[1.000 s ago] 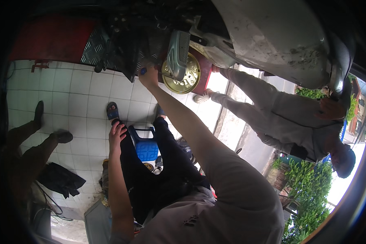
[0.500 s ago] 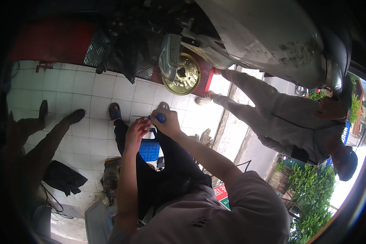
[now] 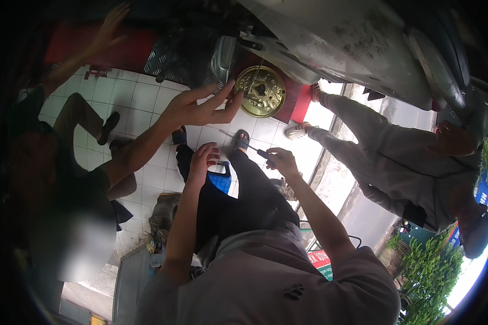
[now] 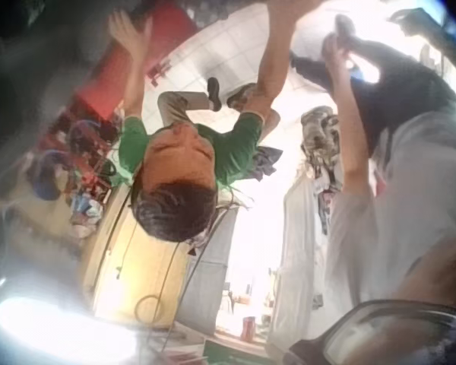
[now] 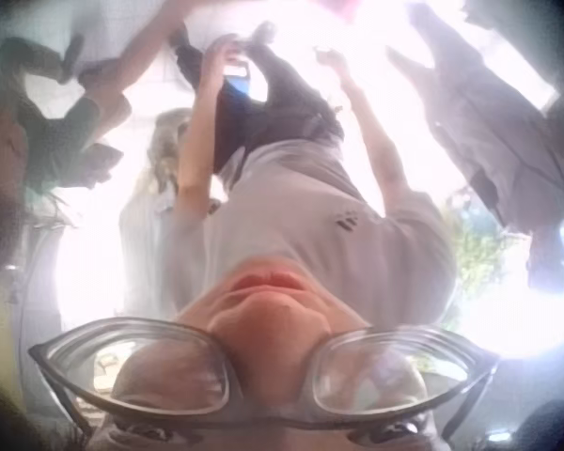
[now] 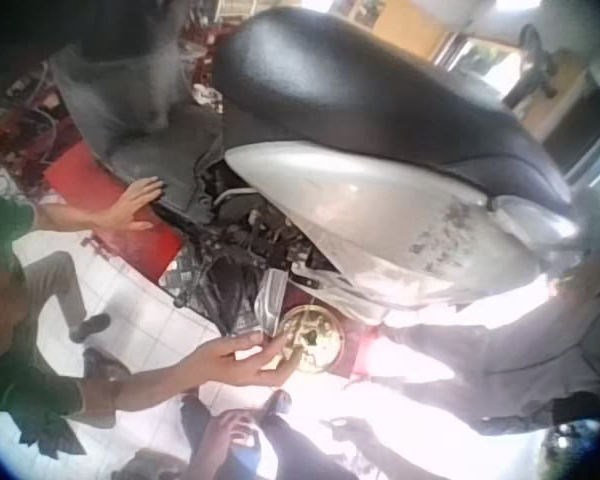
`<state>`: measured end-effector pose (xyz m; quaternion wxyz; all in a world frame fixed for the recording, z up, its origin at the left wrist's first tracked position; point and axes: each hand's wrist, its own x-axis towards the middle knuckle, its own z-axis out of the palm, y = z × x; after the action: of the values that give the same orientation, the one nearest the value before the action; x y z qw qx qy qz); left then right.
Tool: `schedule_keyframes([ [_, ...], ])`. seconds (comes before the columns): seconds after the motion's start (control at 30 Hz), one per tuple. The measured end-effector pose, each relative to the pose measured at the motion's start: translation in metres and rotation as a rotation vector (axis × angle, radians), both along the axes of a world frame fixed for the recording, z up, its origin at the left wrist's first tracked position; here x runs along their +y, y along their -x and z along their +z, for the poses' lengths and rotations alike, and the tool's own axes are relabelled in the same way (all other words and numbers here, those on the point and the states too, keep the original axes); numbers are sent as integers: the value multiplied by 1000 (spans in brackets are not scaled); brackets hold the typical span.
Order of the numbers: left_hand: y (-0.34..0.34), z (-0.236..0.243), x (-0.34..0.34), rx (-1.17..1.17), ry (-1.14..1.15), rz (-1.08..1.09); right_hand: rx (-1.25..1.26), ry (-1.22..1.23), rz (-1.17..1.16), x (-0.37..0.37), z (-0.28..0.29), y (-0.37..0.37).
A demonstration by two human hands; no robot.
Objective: The person sits on the floor and uses a T-wrench to loosen a bolt on the side of a scooter. They then switch to a screwdriver to remove screws from the scooter's body panel. Another person assists by holding a drain pan underneath the scooter as the panel is removed.
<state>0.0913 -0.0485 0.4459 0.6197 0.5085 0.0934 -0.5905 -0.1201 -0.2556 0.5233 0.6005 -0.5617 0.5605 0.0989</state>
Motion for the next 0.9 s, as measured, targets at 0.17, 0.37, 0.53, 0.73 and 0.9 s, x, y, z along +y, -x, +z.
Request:
schedule_keyframes([
  [0.17,12,-27,41,-77,-155,40,-89,-174,-19,-20,17,36],
  [0.37,36,-42,74,-100,-291,41,-157,-244,-124,-20,4,49],
  [0.53,52,-51,81,-206,-279,-134,-138,-256,-160,-4,-2,43],
  [0.73,53,-64,82,-379,-348,-309,-78,-224,-186,17,-11,56],
  [0.9,60,-80,87,-320,-272,-277,-55,-194,-194,37,-21,77],
])
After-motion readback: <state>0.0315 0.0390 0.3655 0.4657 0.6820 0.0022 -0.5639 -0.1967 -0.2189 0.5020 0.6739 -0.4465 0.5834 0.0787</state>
